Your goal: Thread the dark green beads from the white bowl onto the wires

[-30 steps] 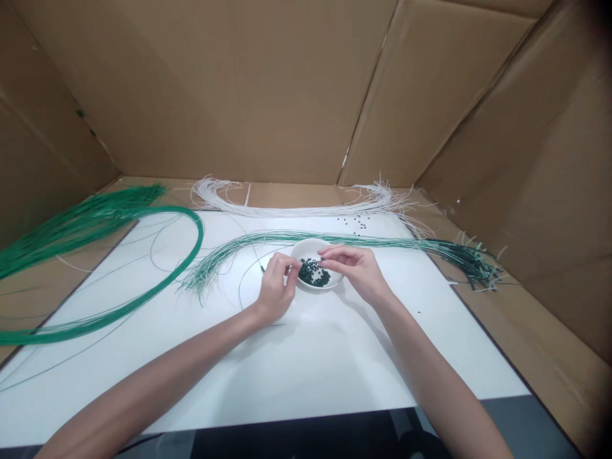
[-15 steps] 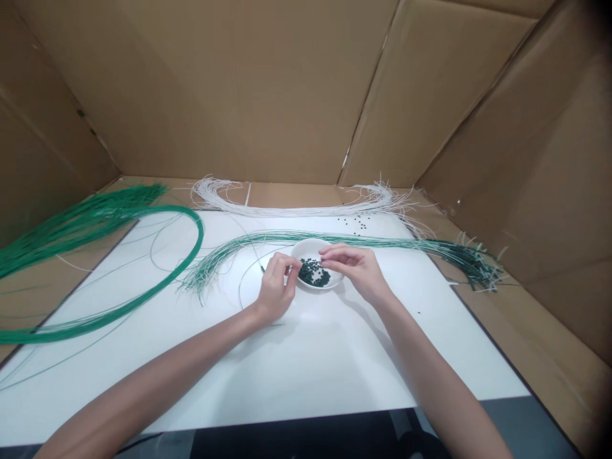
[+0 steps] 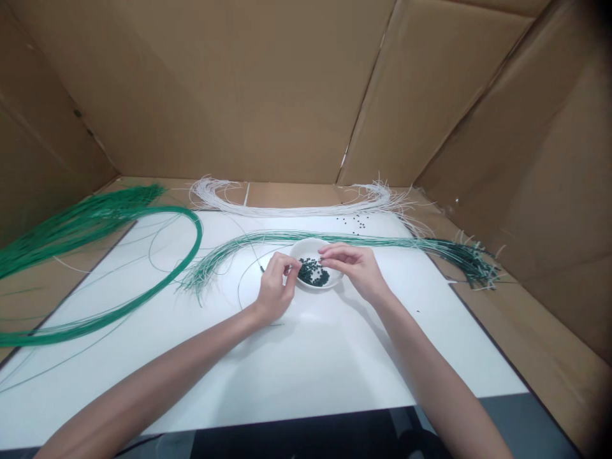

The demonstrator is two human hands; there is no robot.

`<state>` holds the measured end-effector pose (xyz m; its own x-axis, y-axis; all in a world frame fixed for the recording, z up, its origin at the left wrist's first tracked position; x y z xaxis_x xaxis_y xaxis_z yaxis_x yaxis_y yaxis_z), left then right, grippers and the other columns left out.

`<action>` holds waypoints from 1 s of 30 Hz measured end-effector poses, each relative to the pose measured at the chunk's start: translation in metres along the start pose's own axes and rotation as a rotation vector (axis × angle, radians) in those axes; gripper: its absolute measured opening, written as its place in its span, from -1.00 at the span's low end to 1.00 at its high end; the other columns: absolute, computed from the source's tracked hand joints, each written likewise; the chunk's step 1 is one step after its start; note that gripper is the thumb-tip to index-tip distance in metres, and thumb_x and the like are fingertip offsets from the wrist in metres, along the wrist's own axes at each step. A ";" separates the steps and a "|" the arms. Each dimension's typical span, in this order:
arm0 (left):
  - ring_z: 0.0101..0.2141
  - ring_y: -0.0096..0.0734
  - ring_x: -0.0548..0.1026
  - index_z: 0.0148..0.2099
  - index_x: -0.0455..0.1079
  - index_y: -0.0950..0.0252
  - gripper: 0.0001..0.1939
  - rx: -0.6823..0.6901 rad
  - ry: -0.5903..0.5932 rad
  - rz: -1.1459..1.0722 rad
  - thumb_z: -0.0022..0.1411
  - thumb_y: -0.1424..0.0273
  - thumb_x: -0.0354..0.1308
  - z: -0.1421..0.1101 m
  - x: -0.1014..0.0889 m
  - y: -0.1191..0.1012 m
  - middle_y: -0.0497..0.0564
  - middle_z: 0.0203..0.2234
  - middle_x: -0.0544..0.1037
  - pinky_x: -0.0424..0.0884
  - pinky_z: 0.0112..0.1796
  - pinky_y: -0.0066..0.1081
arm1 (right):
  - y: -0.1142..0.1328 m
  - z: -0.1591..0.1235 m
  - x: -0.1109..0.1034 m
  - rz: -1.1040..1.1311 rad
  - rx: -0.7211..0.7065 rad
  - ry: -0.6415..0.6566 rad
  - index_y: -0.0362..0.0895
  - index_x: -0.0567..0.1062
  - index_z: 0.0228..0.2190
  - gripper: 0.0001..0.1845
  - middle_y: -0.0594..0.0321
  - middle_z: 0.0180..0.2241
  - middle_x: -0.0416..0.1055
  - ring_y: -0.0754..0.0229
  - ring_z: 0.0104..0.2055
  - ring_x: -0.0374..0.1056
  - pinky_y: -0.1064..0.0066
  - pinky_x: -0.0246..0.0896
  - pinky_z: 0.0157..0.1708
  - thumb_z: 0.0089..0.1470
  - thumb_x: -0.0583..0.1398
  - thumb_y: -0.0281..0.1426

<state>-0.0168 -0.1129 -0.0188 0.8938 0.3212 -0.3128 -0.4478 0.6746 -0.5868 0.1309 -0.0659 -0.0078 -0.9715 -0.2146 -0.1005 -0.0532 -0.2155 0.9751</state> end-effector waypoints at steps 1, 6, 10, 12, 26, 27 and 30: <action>-0.40 -0.49 0.32 -0.29 0.20 0.28 -0.91 0.000 0.000 0.001 0.16 0.55 -0.04 0.000 0.000 0.000 -0.02 -0.44 0.35 0.29 -0.44 -0.46 | 0.000 0.000 0.000 -0.004 -0.002 0.002 -0.11 0.54 -0.61 -0.91 0.21 -0.41 0.45 0.18 -0.32 0.35 0.35 0.27 -0.32 -0.31 0.31 -0.36; -0.41 -0.50 0.31 -0.29 0.20 0.28 -0.90 -0.005 -0.003 0.004 0.15 0.56 -0.03 0.000 0.000 0.001 -0.03 -0.44 0.34 0.29 -0.44 -0.47 | 0.002 0.000 0.000 -0.036 -0.027 0.011 -0.11 0.54 -0.60 -0.94 0.20 -0.41 0.45 0.18 -0.31 0.35 0.35 0.26 -0.31 -0.28 0.30 -0.38; -0.42 -0.51 0.31 -0.29 0.20 0.28 -0.89 0.000 -0.001 0.004 0.14 0.58 -0.03 0.000 0.000 0.000 -0.03 -0.45 0.34 0.28 -0.45 -0.48 | 0.002 0.000 0.000 -0.048 -0.043 0.019 -0.11 0.54 -0.59 -0.96 0.20 -0.40 0.45 0.17 -0.29 0.35 0.34 0.27 -0.29 -0.26 0.29 -0.41; -0.41 -0.51 0.31 -0.29 0.20 0.28 -0.89 0.004 0.002 0.006 0.14 0.59 -0.03 0.000 0.000 0.000 -0.03 -0.45 0.34 0.28 -0.44 -0.48 | 0.002 0.000 -0.001 -0.054 -0.060 0.018 -0.11 0.53 -0.59 -0.96 0.19 -0.40 0.44 0.17 -0.29 0.35 0.33 0.27 -0.27 -0.25 0.28 -0.41; -0.35 -0.46 0.35 -0.26 0.19 0.28 -0.86 0.077 0.077 0.056 0.14 0.59 -0.04 -0.004 0.007 -0.002 -0.01 -0.40 0.40 0.29 -0.37 -0.44 | -0.008 0.002 -0.003 -0.029 0.026 0.036 -0.16 0.53 -0.54 -0.85 0.15 -0.37 0.44 0.17 -0.30 0.36 0.31 0.27 -0.26 -0.29 0.30 -0.37; -0.34 -0.46 0.36 -0.25 0.19 0.28 -0.85 0.090 0.082 0.053 0.14 0.60 -0.04 -0.005 0.007 -0.003 -0.01 -0.39 0.40 0.29 -0.36 -0.43 | -0.010 0.002 -0.003 -0.010 0.051 0.039 -0.16 0.54 -0.54 -0.85 0.16 -0.37 0.45 0.17 -0.30 0.36 0.31 0.27 -0.25 -0.30 0.30 -0.37; -0.34 -0.46 0.36 -0.25 0.19 0.28 -0.86 0.079 0.081 0.044 0.14 0.59 -0.04 -0.004 0.006 -0.003 -0.01 -0.39 0.41 0.29 -0.35 -0.44 | -0.013 0.001 -0.002 0.033 0.118 0.071 -0.16 0.54 -0.54 -0.84 0.17 -0.35 0.47 0.17 -0.27 0.36 0.31 0.24 -0.19 -0.32 0.31 -0.38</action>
<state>-0.0098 -0.1158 -0.0224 0.8672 0.2988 -0.3983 -0.4804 0.7124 -0.5116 0.1335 -0.0614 -0.0196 -0.9545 -0.2878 -0.0782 -0.0530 -0.0943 0.9941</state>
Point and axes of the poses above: each hand's wrist, its own z-axis towards the middle knuckle, its own x-axis out of the palm, y = z × x, the point moved 8 cm from there along z, towards the middle knuckle
